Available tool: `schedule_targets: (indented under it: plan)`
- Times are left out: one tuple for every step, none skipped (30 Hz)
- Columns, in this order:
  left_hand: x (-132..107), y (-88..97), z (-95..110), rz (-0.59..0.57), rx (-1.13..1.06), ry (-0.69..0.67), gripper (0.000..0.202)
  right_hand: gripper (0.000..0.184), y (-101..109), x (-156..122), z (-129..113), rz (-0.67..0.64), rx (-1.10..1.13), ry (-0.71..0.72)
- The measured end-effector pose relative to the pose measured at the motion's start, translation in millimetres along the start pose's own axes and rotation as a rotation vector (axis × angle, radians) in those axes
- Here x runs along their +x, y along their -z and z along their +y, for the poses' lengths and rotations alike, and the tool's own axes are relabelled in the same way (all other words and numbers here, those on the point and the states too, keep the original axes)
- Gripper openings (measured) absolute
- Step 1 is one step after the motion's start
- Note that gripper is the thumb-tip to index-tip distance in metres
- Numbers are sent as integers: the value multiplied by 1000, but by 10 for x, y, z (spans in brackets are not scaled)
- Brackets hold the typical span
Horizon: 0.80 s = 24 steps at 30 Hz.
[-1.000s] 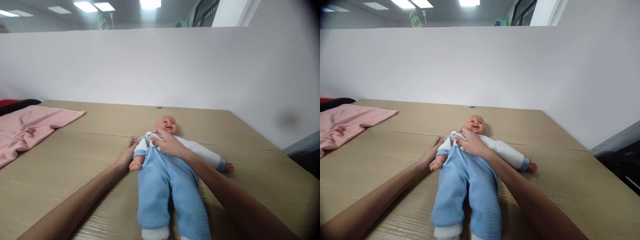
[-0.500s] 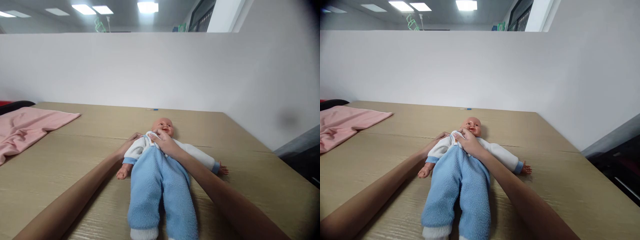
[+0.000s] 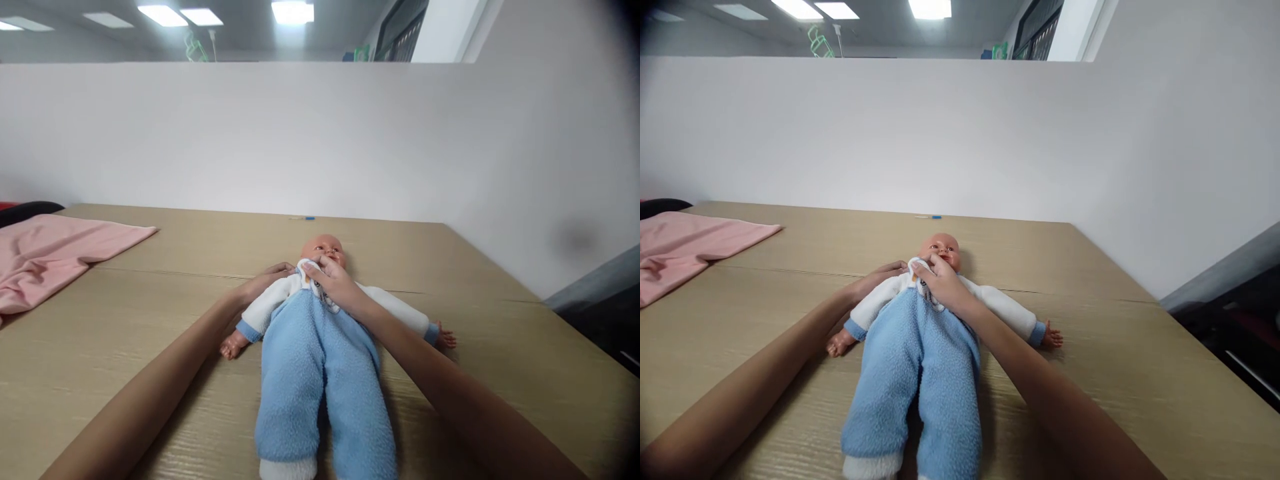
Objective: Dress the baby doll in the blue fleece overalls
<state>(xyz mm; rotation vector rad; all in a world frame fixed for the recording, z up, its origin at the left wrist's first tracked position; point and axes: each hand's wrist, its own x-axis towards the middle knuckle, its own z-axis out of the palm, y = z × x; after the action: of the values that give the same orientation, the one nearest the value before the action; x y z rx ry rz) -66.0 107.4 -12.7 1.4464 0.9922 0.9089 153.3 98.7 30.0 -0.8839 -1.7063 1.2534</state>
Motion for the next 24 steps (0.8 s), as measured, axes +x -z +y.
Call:
schedule_targets:
  plan:
    - [6,46,21,3,11,16,51,40,24,-19,-59,-15,-43,9]
    - [0,88,44,25,35,30,52,36,56,-40,-130,-37,-125,26]
    - [-19,121,70,59,76,41,53,33,96,-62,-210,-63,-246,44]
    - [-48,147,99,87,130,56,54,31,146,-84,-293,-91,-394,57]
    - [-85,164,131,91,188,76,55,30,206,-102,-371,-123,-539,54]
    - [-125,175,164,68,246,99,57,31,274,-117,-439,-159,-657,33]
    - [-164,181,195,29,303,120,58,31,348,-127,-492,-191,-730,-1]
    - [-197,185,220,-14,348,135,60,32,424,-132,-527,-207,-773,-36]
    - [-221,189,239,-54,374,143,60,31,497,-133,-543,-209,-796,-68]
    - [-236,195,250,-82,392,138,60,31,564,-133,-540,-202,-808,-91]
    - [-242,204,254,-101,404,122,59,30,620,-133,-523,-186,-817,-106]
    - [-241,215,251,-126,407,97,58,30,662,-135,-493,-164,-823,-114]
    - [-234,228,244,-165,400,64,57,31,691,-143,-456,-142,-828,-113]
    - [-224,240,235,-209,395,29,56,31,707,-158,-414,-125,-828,-106]
    - [-214,250,226,-247,396,-2,56,31,714,-181,-370,-106,-825,-91]
    - [-205,257,215,-273,399,-23,56,31,715,-215,-326,-80,-816,-72]
    - [-198,261,206,-283,403,-34,57,31,718,-261,-284,-49,-803,-49]
    - [-194,264,196,-275,405,-35,57,30,728,-320,-242,-19,-789,-22]
    - [-193,266,187,-249,409,-27,57,29,751,-393,-201,14,-782,12]
    - [-194,269,180,-213,415,-16,57,29,789,-482,-161,49,-788,53]
    - [-198,272,177,-176,428,-2,58,30,846,-587,-121,82,-810,96]
    - [-204,277,180,-144,449,14,59,30,921,-707,-81,121,-846,141]
    - [-212,278,192,-124,477,29,60,32,1011,-841,-39,139,-883,172]
    - [-223,273,215,-111,515,33,60,37,1112,-987,2,141,-913,183]
